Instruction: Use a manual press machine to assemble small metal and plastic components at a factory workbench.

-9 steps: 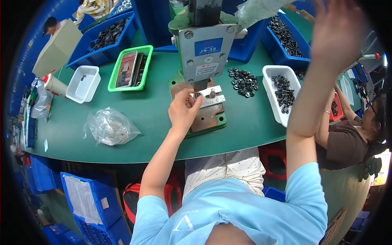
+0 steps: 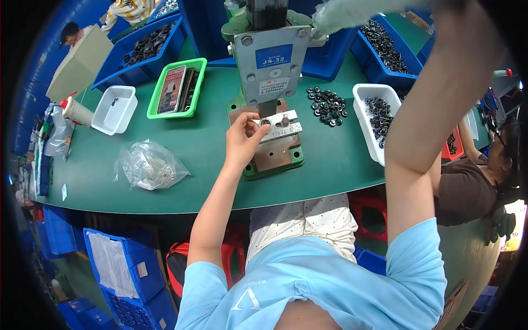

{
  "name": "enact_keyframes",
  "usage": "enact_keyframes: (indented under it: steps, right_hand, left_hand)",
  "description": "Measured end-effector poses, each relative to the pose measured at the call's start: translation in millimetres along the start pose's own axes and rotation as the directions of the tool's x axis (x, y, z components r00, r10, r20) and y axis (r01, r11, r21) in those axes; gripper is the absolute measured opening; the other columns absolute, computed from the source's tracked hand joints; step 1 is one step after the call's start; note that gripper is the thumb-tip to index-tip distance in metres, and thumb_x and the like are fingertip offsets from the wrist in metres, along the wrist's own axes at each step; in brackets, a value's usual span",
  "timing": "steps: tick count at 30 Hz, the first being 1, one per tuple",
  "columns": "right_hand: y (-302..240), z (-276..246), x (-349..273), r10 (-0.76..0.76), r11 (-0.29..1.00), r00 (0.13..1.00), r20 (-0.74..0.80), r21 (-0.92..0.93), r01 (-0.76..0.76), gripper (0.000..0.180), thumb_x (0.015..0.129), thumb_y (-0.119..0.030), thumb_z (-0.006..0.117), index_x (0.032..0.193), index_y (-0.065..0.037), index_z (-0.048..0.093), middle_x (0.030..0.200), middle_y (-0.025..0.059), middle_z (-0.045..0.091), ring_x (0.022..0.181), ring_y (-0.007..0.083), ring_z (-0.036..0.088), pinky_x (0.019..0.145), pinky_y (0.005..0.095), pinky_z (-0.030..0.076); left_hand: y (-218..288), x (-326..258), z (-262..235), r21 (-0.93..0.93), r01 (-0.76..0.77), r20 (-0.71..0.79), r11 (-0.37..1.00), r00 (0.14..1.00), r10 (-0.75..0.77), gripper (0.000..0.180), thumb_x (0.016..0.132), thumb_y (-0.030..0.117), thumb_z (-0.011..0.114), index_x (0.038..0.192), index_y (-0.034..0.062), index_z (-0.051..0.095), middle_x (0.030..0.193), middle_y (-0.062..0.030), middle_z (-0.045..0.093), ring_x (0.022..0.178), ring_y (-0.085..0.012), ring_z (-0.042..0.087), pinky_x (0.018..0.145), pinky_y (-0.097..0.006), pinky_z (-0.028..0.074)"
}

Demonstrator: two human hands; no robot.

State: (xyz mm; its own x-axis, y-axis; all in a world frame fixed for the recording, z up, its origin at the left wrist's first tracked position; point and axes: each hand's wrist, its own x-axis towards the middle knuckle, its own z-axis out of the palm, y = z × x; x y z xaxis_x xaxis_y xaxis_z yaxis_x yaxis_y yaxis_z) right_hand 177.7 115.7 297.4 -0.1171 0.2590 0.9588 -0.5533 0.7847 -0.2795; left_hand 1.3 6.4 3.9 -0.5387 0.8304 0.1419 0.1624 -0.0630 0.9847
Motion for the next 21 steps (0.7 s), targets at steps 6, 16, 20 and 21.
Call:
enact_keyframes:
  steps: [6, 16, 20, 21]
  right_hand:
    - [-57.3, -28.3, -59.1, 0.069, 0.959, 0.921, 0.384, 0.23, -0.168, 0.026, 0.091, -0.027, 0.038, 0.074, -0.013, 0.052, 0.08, 0.0061, 0.052, 0.068, 0.0169, 0.055, 0.085, 0.0396, 0.036]
    - [-66.1, -27.5, -141.4, 0.056, 0.988, 0.986, 0.157, 0.136, -0.078, 0.036, 0.092, -0.027, 0.047, 0.061, -0.01, 0.051, 0.07, 0.0066, 0.059, 0.057, 0.019, 0.059, 0.094, 0.049, 0.039]
    - [-61.8, -37.4, -146.8, 0.017, 0.986, 0.977, 0.211, 0.159, -0.051, 0.035, 0.091, -0.026, 0.047, 0.061, -0.009, 0.051, 0.071, 0.0072, 0.06, 0.055, 0.0181, 0.058, 0.093, 0.0488, 0.041]
    - [-60.2, -40.8, -141.4, -0.001, 0.983, 0.964, 0.264, 0.176, -0.047, 0.035, 0.092, -0.027, 0.047, 0.063, -0.009, 0.052, 0.07, 0.0072, 0.06, 0.055, 0.0179, 0.058, 0.091, 0.0486, 0.042]
  left_hand:
    - [2.1, -1.9, 0.4, 0.025, 0.012, 0.004, 1.0, 1.0, -0.012, 0.024, 0.08, 0.008, 0.07, 0.097, -0.0006, 0.056, 0.07, 0.0031, 0.052, 0.062, -0.0025, 0.046, 0.055, -0.017, 0.038]
    - [4.0, -0.8, -7.0, -0.041, 0.104, 0.101, 0.994, 0.99, -0.1, 0.026, 0.081, 0.011, 0.067, 0.103, -0.0018, 0.062, 0.07, 0.0033, 0.054, 0.061, -0.0035, 0.046, 0.054, -0.019, 0.037]
    - [12.4, 6.6, -18.4, -0.194, 0.246, 0.173, 0.95, 0.961, -0.214, 0.022, 0.086, 0.008, 0.051, 0.103, -0.0008, 0.062, 0.067, 0.0041, 0.051, 0.057, -0.0039, 0.042, 0.054, -0.019, 0.034]
    - [14.1, 8.2, -19.4, -0.213, 0.216, 0.174, 0.953, 0.968, -0.181, 0.022, 0.086, 0.008, 0.051, 0.103, -0.0008, 0.062, 0.067, 0.0041, 0.051, 0.057, -0.0039, 0.042, 0.054, -0.019, 0.034]
